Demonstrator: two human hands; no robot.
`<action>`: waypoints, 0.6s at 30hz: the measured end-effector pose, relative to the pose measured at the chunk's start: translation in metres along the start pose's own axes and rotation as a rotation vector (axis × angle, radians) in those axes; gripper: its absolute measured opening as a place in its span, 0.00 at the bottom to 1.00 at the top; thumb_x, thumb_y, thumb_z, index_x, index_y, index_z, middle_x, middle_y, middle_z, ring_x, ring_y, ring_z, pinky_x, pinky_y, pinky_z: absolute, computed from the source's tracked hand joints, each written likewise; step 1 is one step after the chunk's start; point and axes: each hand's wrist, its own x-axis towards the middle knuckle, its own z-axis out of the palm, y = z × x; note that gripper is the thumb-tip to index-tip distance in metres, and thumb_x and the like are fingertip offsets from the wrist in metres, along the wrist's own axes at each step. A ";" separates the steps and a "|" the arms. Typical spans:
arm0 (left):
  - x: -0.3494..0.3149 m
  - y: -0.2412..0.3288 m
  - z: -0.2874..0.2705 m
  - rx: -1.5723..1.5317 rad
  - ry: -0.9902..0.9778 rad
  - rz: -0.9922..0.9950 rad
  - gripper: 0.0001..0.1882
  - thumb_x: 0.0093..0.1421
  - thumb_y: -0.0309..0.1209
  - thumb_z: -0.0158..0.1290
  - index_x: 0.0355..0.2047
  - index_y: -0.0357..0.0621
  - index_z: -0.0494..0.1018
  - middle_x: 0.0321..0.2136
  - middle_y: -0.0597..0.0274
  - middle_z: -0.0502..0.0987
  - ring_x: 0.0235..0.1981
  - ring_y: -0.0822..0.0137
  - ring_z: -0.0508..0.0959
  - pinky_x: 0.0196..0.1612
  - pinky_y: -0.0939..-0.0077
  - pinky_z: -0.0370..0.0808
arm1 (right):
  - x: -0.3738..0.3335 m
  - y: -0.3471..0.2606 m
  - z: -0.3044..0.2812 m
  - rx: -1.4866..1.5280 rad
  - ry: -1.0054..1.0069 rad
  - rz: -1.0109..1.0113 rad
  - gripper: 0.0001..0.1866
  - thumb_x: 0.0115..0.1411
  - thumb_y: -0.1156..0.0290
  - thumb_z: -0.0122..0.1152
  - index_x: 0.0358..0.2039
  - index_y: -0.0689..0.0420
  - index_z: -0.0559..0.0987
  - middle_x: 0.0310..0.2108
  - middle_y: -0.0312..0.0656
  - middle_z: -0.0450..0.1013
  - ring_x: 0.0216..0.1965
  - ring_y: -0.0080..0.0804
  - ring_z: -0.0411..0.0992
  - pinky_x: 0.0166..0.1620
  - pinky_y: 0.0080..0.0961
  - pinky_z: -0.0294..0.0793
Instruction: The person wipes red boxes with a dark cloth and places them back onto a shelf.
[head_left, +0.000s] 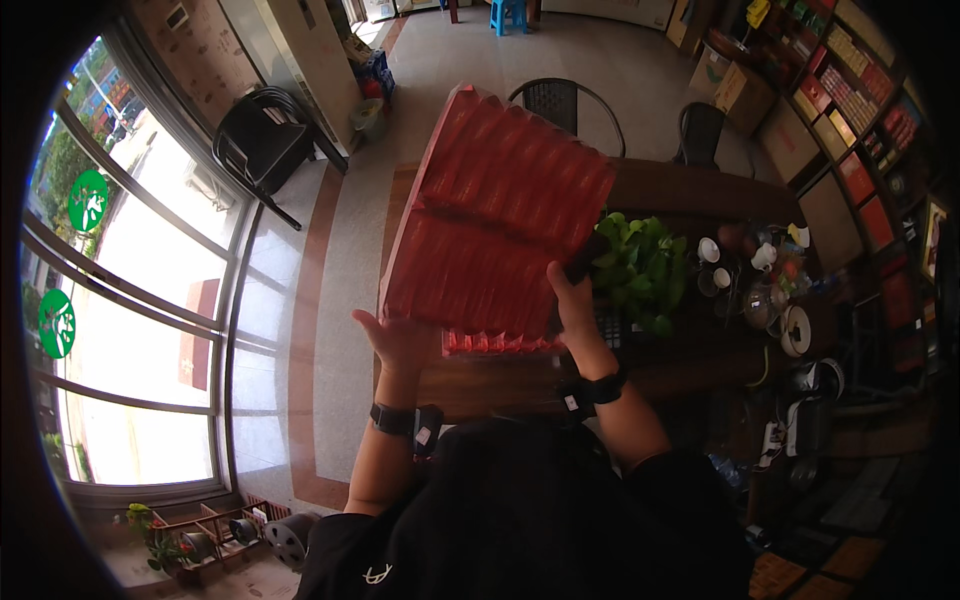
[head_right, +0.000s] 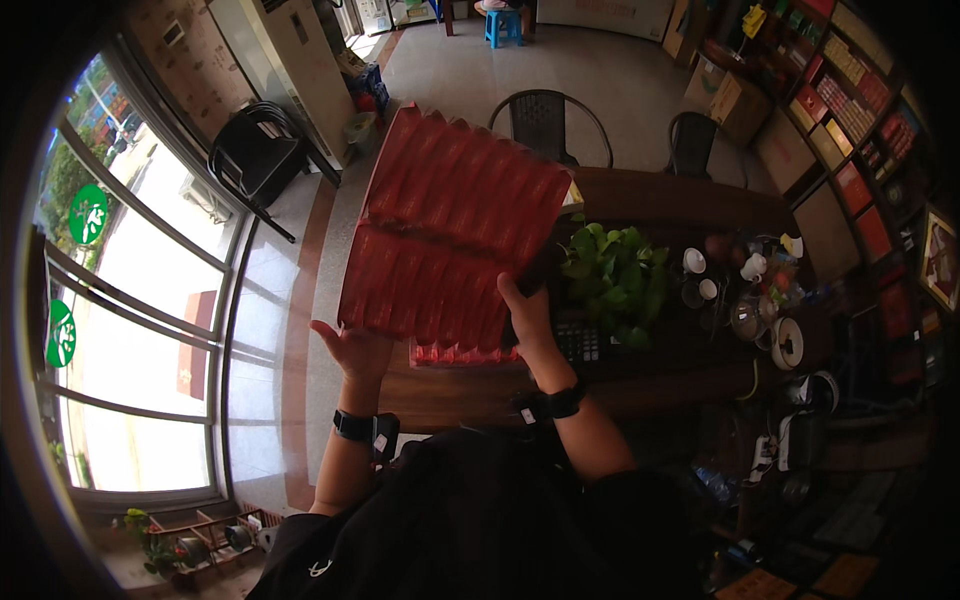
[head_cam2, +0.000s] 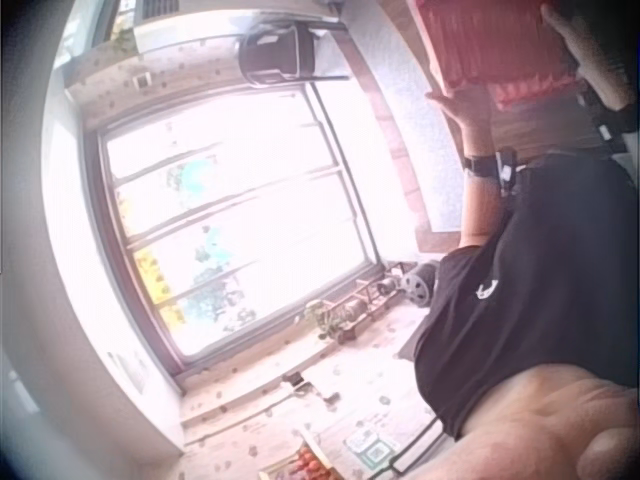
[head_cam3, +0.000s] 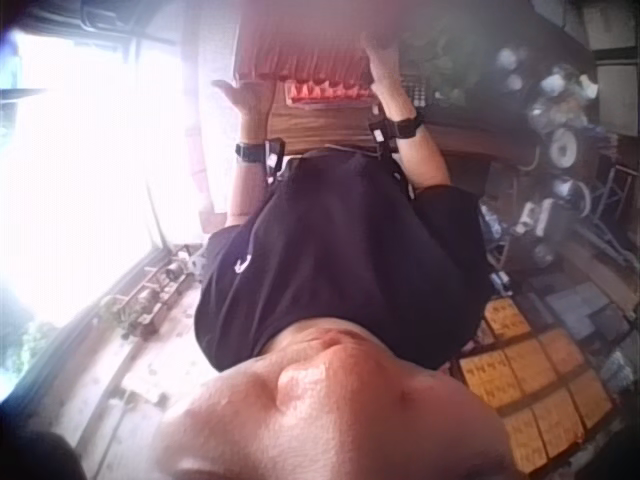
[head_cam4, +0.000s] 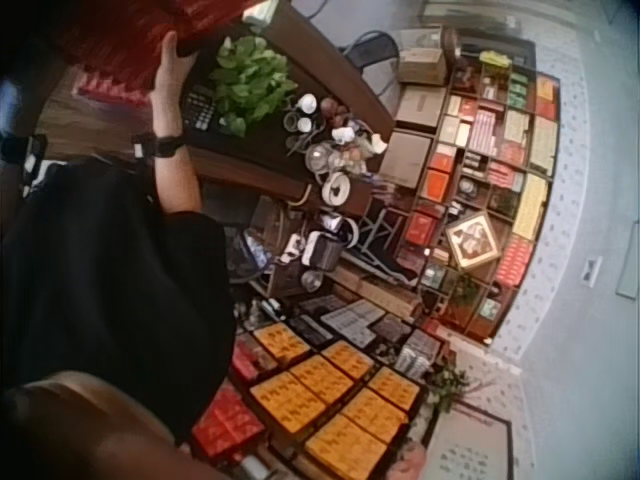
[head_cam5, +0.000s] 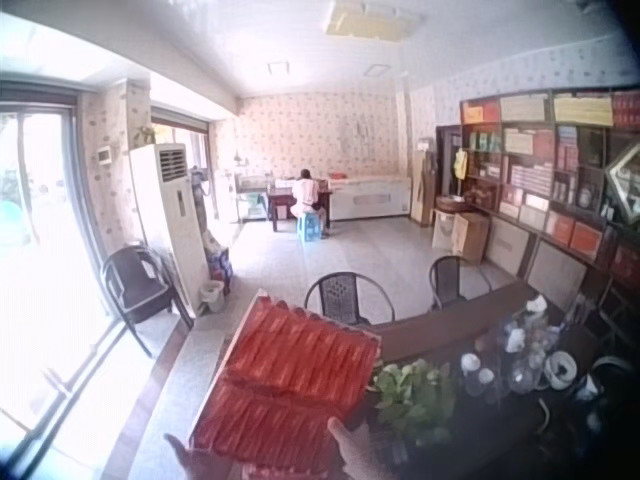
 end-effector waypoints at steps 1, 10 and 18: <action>0.004 0.014 -0.012 -0.081 -0.140 -0.108 0.53 0.53 0.73 0.46 0.63 0.39 0.57 0.60 0.51 0.66 0.61 0.53 0.67 0.64 0.54 0.64 | 0.014 0.000 -0.021 -0.033 -0.035 -0.013 0.43 0.57 0.55 0.70 0.64 0.63 0.61 0.60 0.44 0.64 0.61 0.33 0.61 0.63 0.31 0.60; 0.027 -0.011 0.022 0.435 0.136 -0.040 0.46 0.56 0.53 0.61 0.64 0.39 0.53 0.60 0.50 0.64 0.58 0.54 0.69 0.61 0.57 0.68 | 0.026 -0.113 0.005 -0.794 -0.380 -0.458 0.41 0.53 0.61 0.72 0.65 0.55 0.64 0.61 0.54 0.65 0.60 0.51 0.66 0.61 0.36 0.66; 0.019 -0.054 0.019 0.103 0.146 0.116 0.36 0.66 0.52 0.49 0.63 0.39 0.57 0.58 0.50 0.67 0.55 0.56 0.71 0.59 0.56 0.70 | -0.030 -0.060 0.064 -1.485 -0.211 -0.994 0.41 0.43 0.64 0.74 0.62 0.39 0.71 0.66 0.42 0.60 0.66 0.46 0.58 0.62 0.54 0.61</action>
